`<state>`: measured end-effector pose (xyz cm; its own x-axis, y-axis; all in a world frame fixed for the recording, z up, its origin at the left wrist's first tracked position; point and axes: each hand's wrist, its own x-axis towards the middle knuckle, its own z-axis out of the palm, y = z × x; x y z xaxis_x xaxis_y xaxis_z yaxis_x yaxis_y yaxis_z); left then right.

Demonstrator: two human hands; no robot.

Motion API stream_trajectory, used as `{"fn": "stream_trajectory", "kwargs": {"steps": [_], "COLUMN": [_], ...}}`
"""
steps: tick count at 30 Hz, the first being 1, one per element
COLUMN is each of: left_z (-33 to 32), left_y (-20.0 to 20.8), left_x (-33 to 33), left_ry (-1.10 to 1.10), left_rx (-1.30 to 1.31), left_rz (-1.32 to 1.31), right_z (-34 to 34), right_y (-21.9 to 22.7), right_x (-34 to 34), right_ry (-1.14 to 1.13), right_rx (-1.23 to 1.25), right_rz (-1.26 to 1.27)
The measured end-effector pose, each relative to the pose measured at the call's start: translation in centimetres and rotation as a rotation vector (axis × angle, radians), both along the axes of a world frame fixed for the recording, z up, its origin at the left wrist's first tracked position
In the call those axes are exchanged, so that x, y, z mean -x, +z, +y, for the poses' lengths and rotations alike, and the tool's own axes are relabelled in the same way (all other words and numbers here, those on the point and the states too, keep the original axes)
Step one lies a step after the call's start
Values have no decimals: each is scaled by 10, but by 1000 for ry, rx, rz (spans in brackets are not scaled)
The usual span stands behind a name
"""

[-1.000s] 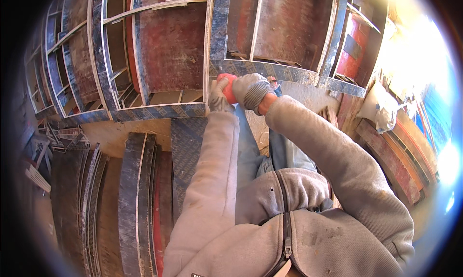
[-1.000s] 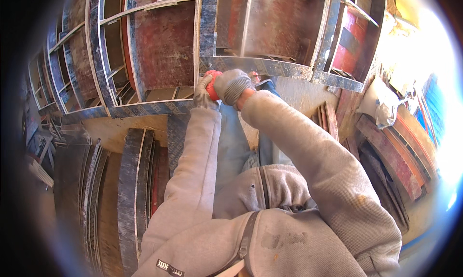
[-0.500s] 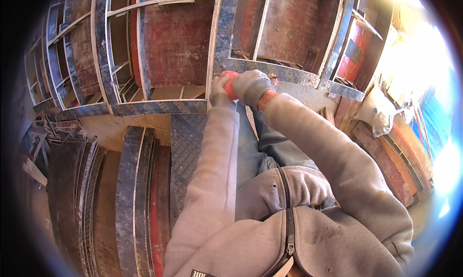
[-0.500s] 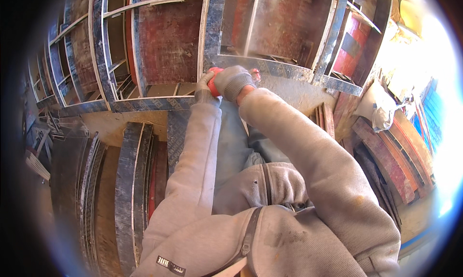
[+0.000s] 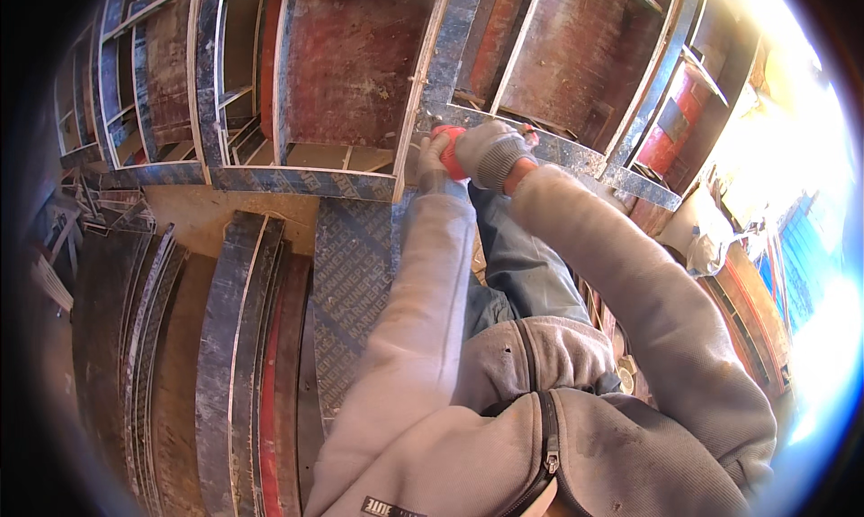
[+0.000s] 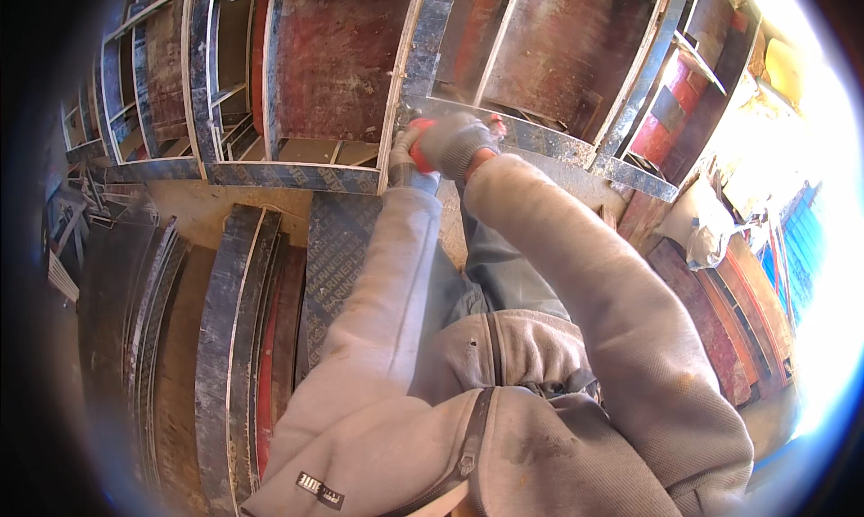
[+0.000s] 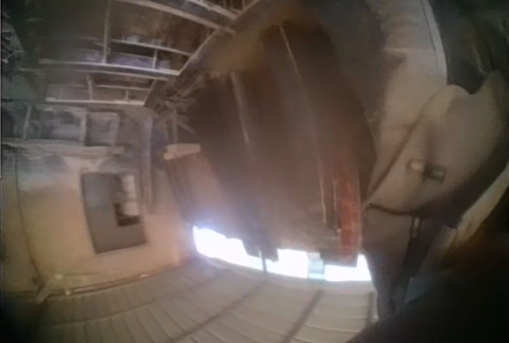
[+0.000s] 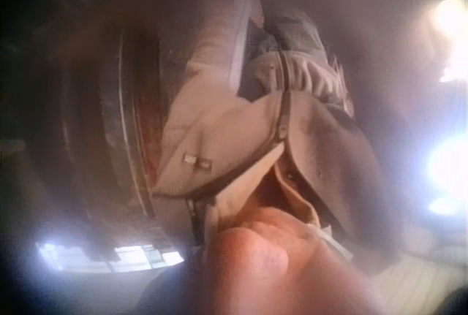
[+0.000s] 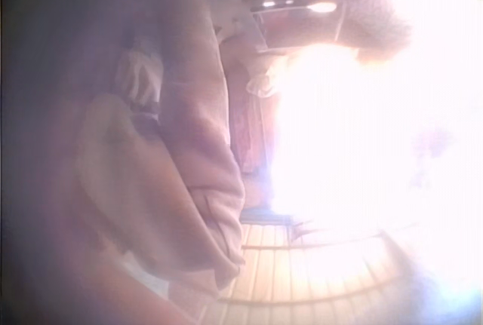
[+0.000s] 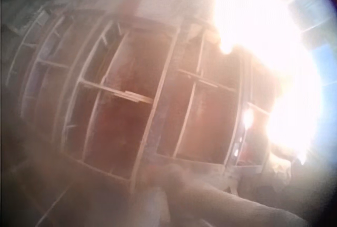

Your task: The person uses a red electric jigsaw to cut along the edges of a large wooden frame lying on the floor. They guide the tool along the frame's perimeter, removing sections of the frame piece by piece. The person repositions the frame and continues cutting until the frame is reduced to smaller pieces.

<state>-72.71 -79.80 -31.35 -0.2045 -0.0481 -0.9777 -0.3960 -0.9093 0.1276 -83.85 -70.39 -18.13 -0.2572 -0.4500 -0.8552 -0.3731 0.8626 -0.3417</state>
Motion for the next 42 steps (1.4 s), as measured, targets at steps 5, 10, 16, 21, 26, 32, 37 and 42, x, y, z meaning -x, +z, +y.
{"fn": "stream_trajectory", "kwargs": {"steps": [5, 10, 16, 21, 26, 32, 37, 42], "left_z": [29, 7, -20, -15, -13, -67, -117, -151], "left_y": [-9, -20, -59, -35, 60, 118, 102, 79], "left_x": [-19, -31, 32, -13, -64, -119, -171, -178], "left_ry": [-126, -121, -508, -1015, -326, -375, -363, -368], "left_rx": [206, 57, -105, 303, 182, 280, 312, 334], "left_rz": [-117, 103, 27, 328, 44, -5, -116, -94], "right_z": [19, 9, 5, 27, 25, -27, -83, -114], "right_y": [-15, -26, -51, -30, 37, 59, 30, 13], "right_x": [-18, -30, -18, -42, -108, -180, -227, -250], "right_ry": [41, 133, -155, -205, -313, -394, -408, -478], "right_rx": [-161, -34, -104, 95, -16, 66, 21, 85], "right_rz": [-4, 64, 131, 150, 148, 56, -46, 54]}}
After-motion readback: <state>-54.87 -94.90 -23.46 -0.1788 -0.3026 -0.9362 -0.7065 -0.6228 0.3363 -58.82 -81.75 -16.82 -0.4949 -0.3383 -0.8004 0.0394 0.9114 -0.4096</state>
